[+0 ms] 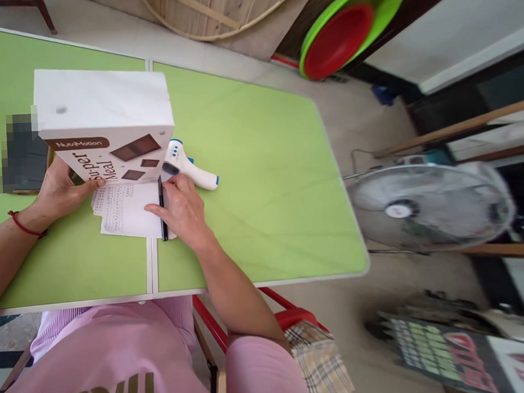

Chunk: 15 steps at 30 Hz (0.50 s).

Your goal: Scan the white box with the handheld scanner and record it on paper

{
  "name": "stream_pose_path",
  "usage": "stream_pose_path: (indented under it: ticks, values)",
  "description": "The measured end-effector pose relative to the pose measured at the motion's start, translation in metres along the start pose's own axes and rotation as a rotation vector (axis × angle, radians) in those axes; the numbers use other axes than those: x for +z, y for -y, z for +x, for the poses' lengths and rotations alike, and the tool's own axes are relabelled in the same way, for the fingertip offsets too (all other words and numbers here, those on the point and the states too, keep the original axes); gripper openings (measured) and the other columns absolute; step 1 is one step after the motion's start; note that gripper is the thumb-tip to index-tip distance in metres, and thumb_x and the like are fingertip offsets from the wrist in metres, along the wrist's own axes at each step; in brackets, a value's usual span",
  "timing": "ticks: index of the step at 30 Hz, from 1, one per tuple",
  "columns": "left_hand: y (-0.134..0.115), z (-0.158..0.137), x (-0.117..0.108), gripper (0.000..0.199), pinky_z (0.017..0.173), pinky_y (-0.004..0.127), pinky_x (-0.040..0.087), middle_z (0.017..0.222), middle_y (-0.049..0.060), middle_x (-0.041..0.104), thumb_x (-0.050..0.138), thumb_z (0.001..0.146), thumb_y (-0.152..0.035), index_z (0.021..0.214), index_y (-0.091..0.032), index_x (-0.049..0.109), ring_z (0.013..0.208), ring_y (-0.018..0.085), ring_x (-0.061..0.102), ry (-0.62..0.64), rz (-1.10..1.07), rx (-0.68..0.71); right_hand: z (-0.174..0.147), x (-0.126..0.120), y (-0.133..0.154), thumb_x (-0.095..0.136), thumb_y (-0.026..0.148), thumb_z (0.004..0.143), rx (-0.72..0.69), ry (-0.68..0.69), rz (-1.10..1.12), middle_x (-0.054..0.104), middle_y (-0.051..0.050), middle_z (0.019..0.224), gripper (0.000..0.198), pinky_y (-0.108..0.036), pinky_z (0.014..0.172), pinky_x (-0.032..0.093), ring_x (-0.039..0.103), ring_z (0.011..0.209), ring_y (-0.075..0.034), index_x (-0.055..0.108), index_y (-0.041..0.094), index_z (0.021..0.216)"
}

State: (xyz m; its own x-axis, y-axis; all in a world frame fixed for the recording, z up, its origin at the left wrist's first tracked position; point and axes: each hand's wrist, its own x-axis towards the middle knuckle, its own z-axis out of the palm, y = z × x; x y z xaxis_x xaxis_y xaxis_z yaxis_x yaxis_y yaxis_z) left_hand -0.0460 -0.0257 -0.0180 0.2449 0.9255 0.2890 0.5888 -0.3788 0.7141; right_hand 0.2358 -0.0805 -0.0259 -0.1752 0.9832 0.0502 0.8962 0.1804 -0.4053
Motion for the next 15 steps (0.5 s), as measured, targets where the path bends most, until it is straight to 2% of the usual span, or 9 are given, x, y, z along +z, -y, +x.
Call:
stream_pose_path:
  ticks: [4,7,9,12,13,15]
  values:
    - [0.005,-0.001,0.002,0.050,0.097,0.052,0.061,0.129,0.011,0.067,0.073,0.088,-0.051,0.129,-0.024,0.061,0.116,0.035,0.067,-0.016,0.027,0.027,0.000,-0.001,-0.010,0.069,0.052,0.092,-0.029,-0.014,0.055,0.061,-0.017,0.130,0.047,-0.054,0.100,0.056,0.056,0.124,-0.038,0.073,0.018,0.123]
    - [0.009,0.000,0.003,0.048,0.099,0.052,0.060,0.128,0.011,0.067,0.069,0.091,-0.051,0.130,-0.025,0.060,0.118,0.035,0.066,-0.040,0.021,0.020,-0.001,0.000,-0.014,0.067,0.054,0.092,-0.060,-0.026,0.075,0.062,-0.016,0.129,0.046,-0.056,0.101,0.055,0.056,0.122,-0.038,0.074,0.019,0.122]
    - [0.010,0.000,0.005,0.063,0.109,0.056,0.054,0.135,0.013,0.063,0.075,0.087,-0.058,0.137,-0.025,0.055,0.128,0.038,0.061,-0.020,0.047,0.003,0.000,-0.001,-0.016,0.068,0.053,0.092,-0.063,-0.019,0.080,0.062,-0.016,0.129,0.045,-0.057,0.103,0.054,0.056,0.123,-0.038,0.074,0.020,0.121]
    - [0.009,-0.002,0.007,0.114,0.128,0.068,0.027,0.156,0.020,0.047,0.094,0.061,-0.068,0.151,-0.023,0.041,0.148,0.050,0.040,0.079,0.137,-0.036,0.002,-0.003,-0.019,0.069,0.049,0.092,-0.060,-0.007,0.079,0.061,-0.016,0.130,0.043,-0.057,0.108,0.051,0.055,0.127,-0.038,0.075,0.019,0.121]
    - [0.008,-0.002,0.007,0.128,0.131,0.071,0.018,0.161,0.021,0.041,0.098,0.053,-0.069,0.155,-0.023,0.037,0.152,0.053,0.033,0.115,0.163,-0.050,0.002,-0.004,-0.019,0.069,0.048,0.091,-0.059,-0.008,0.079,0.061,-0.016,0.130,0.042,-0.056,0.109,0.051,0.055,0.128,-0.038,0.075,0.019,0.121]
    - [0.007,-0.004,0.009,0.140,0.131,0.073,0.007,0.167,0.024,0.032,0.100,0.049,-0.070,0.160,-0.022,0.029,0.156,0.055,0.023,0.162,0.196,-0.067,0.002,-0.007,-0.019,0.071,0.046,0.090,-0.044,-0.010,0.076,0.063,-0.015,0.128,0.043,-0.055,0.108,0.052,0.056,0.126,-0.037,0.074,0.019,0.124]
